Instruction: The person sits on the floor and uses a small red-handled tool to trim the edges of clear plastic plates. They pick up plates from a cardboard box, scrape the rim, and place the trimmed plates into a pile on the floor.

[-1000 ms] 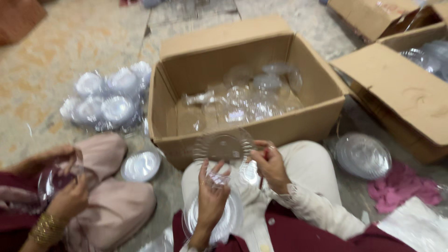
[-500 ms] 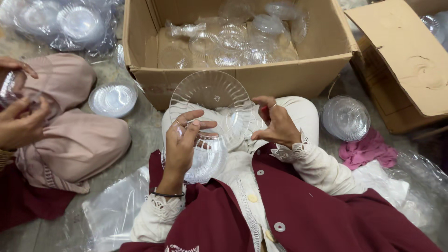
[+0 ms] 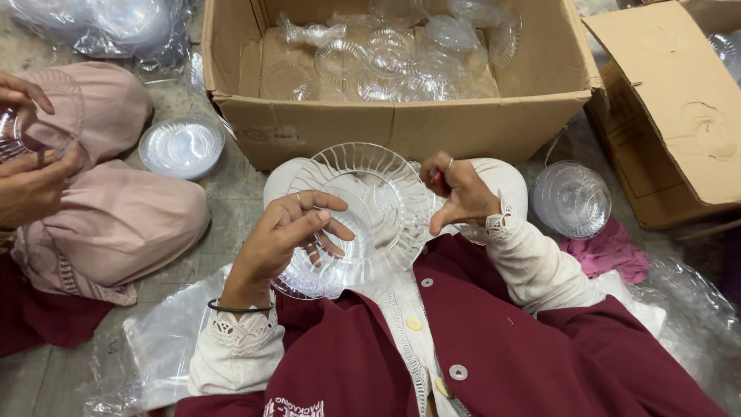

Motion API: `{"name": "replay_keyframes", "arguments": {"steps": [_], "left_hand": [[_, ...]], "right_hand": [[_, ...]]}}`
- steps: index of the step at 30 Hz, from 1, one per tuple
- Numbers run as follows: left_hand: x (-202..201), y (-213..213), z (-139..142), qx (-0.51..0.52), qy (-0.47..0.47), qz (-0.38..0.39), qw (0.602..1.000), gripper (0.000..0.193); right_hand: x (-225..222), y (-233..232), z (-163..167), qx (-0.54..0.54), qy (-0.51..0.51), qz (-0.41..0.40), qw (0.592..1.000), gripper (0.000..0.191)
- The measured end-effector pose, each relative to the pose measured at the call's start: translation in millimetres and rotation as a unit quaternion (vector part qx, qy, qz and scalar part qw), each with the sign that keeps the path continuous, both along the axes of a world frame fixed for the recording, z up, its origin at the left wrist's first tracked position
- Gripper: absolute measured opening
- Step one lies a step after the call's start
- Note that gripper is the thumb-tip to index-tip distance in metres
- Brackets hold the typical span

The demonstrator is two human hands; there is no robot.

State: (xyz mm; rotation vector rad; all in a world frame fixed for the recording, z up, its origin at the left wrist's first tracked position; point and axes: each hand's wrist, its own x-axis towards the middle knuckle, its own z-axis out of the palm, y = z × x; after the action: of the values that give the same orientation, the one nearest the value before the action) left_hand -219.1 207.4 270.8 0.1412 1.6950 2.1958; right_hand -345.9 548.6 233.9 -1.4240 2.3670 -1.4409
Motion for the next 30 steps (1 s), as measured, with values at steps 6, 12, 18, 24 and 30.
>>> {"name": "replay_keyframes", "arguments": {"steps": [6, 12, 18, 24, 30], "left_hand": [[-5.6, -4.6, -1.3, 0.012, -0.012, -0.041, 0.999, 0.039], [-7.4, 0.1, -4.0, -0.003, -0.011, -0.018, 1.0, 0.037], [-7.4, 1.7, -7.6, -0.001, 0.008, 0.016, 1.0, 0.036], [-7.0, 3.6, -6.0, -0.007, 0.013, 0.027, 1.0, 0.036], [-3.7, 5.9, 1.3, -0.056, 0.028, 0.062, 0.996, 0.035]], "right_hand": [[8.9, -5.3, 4.1, 0.043, -0.014, 0.045, 0.998, 0.092], [3.3, -5.4, -3.5, 0.069, -0.033, 0.029, 0.997, 0.091], [-2.6, -0.9, -11.7, 0.095, -0.048, 0.042, 0.993, 0.085], [3.0, -2.3, -3.6, 0.077, -0.007, 0.058, 0.995, 0.087], [11.2, -6.6, -21.0, 0.071, -0.055, -0.013, 0.996, 0.084]]}}
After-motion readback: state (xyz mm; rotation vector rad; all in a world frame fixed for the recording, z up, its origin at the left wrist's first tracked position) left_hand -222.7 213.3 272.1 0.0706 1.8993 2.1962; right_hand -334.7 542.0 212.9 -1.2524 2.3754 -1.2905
